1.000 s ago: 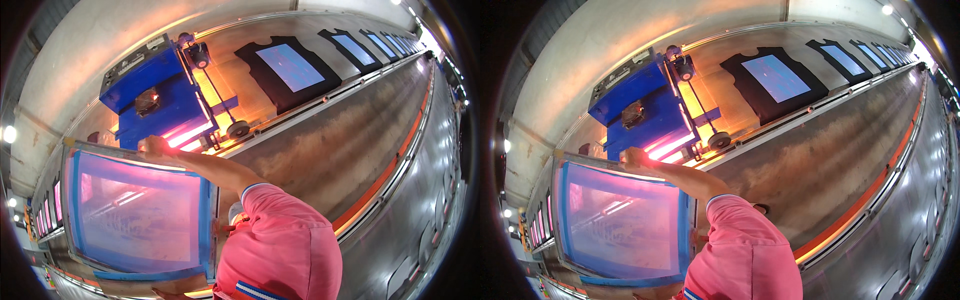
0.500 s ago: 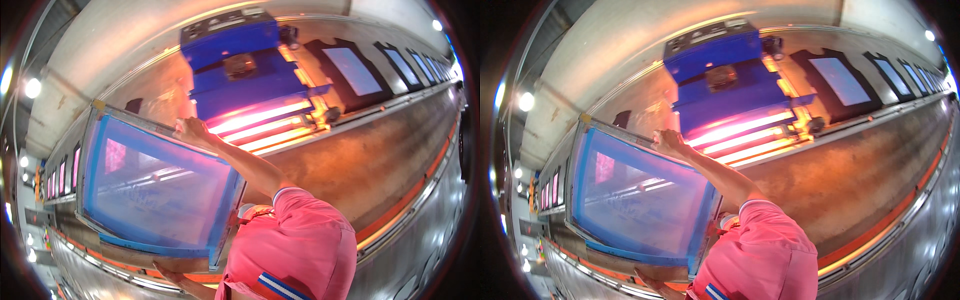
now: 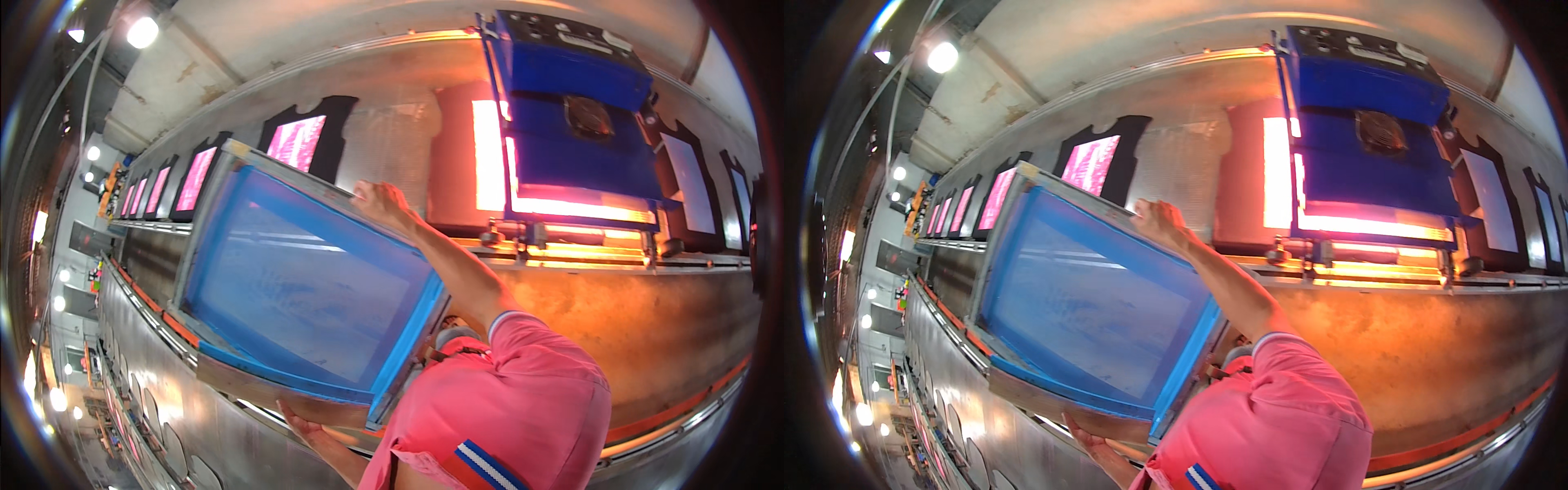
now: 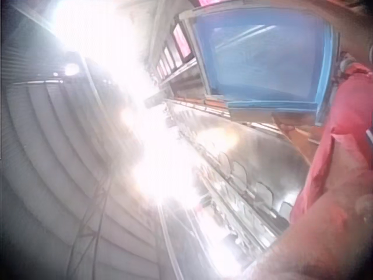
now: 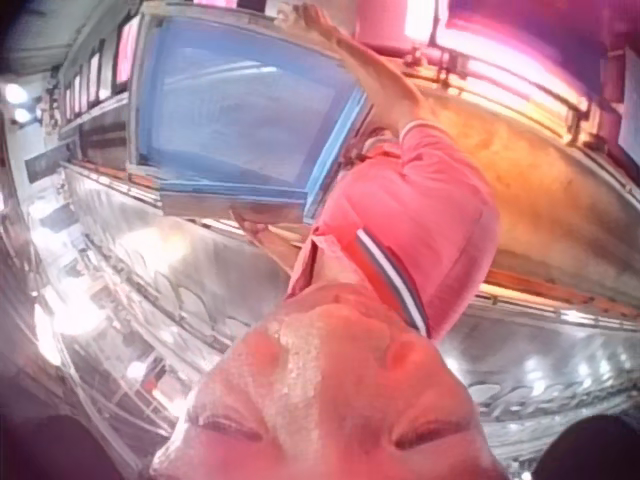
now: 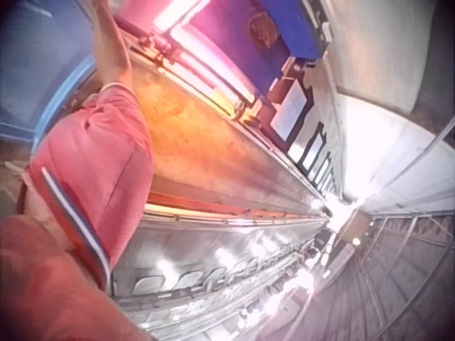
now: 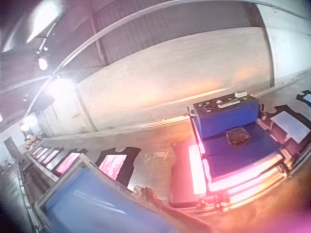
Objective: The person uses a squeegee to pull blue ink across a screen printing frame placed over black t-shirts on a conveyor. The person repeatedly lifts the screen, moves to the next shirt, and repeats the printing stroke.
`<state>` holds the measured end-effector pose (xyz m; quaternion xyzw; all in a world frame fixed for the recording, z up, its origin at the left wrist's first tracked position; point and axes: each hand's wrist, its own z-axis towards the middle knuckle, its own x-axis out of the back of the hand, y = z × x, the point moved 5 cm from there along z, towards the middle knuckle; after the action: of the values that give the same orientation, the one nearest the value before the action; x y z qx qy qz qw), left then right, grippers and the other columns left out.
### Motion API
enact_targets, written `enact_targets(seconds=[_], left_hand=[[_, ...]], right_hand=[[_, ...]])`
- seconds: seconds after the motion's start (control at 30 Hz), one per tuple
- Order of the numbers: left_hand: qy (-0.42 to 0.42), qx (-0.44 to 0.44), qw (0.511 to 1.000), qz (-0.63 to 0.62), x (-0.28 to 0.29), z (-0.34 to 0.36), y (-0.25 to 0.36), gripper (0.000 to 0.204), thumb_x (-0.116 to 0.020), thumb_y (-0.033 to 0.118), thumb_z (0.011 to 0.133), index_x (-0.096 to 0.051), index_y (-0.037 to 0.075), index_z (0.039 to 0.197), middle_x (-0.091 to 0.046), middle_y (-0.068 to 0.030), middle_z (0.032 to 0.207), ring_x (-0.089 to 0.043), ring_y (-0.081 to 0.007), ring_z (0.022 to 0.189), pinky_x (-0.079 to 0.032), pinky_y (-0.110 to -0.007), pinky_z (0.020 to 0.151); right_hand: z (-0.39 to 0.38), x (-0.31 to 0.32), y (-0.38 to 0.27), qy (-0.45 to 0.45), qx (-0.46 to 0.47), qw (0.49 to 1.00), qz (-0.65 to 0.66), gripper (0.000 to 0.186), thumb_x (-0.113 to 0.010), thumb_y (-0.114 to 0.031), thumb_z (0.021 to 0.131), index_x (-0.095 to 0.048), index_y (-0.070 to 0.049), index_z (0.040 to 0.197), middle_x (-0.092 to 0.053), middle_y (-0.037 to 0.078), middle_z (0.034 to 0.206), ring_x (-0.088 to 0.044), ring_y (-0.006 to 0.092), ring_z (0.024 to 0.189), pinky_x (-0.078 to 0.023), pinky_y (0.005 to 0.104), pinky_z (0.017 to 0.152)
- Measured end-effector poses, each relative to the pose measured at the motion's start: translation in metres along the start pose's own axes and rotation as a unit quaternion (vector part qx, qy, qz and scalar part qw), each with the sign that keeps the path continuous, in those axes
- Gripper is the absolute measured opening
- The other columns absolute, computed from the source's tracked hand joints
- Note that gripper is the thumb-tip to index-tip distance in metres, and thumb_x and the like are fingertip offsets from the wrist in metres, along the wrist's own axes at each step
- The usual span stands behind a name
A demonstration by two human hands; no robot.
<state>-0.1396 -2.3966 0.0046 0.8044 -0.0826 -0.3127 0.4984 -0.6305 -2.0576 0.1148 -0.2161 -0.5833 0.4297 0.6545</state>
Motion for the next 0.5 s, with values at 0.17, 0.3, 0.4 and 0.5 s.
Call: enact_targets(seconds=[0.17,0.3,0.4,0.5], left_hand=[[-0.014,-0.051,0.998,0.018,0.001,0.025,0.013,0.065,-0.074,0.046,0.088,-0.056,0.003,0.135,-0.060,-0.0142,0.129,-0.059,-0.0284,0.118,-0.054,-0.044,0.095],[-0.033,-0.011,0.999,0.020,0.030,0.062,0.016,0.061,-0.072,0.044,0.090,-0.058,0.004,0.134,-0.061,-0.0131,0.127,-0.059,-0.0277,0.117,-0.053,-0.043,0.097],[-0.022,0.007,0.999,0.031,0.069,0.099,0.010,0.053,-0.068,0.042,0.094,-0.059,0.007,0.132,-0.064,-0.0107,0.122,-0.063,-0.0263,0.111,-0.055,-0.042,0.093],[-0.124,-0.052,0.990,0.030,0.057,0.105,0.009,0.058,-0.074,0.043,0.089,-0.058,0.009,0.134,-0.064,-0.0102,0.122,-0.063,-0.0273,0.110,-0.056,-0.042,0.095]], right_hand=[[-0.008,-0.042,0.012,0.021,-0.036,0.999,-0.030,0.027,-0.063,-0.029,0.087,-0.068,-0.009,0.105,-0.073,0.019,0.096,-0.070,0.0389,0.094,-0.054,0.0505,0.082],[-0.014,-0.070,0.019,-0.006,-0.069,0.997,-0.047,0.028,-0.063,-0.031,0.090,-0.068,-0.010,0.108,-0.073,0.018,0.098,-0.070,0.0384,0.097,-0.053,0.0503,0.084],[-0.014,-0.087,0.013,-0.022,-0.078,0.996,-0.047,0.030,-0.063,-0.033,0.091,-0.068,-0.011,0.110,-0.073,0.019,0.101,-0.069,0.0384,0.100,-0.053,0.0500,0.085],[-0.014,-0.091,0.019,-0.011,-0.110,0.991,-0.079,0.031,-0.062,-0.034,0.091,-0.068,-0.011,0.112,-0.073,0.018,0.103,-0.069,0.0388,0.101,-0.053,0.0498,0.086]])
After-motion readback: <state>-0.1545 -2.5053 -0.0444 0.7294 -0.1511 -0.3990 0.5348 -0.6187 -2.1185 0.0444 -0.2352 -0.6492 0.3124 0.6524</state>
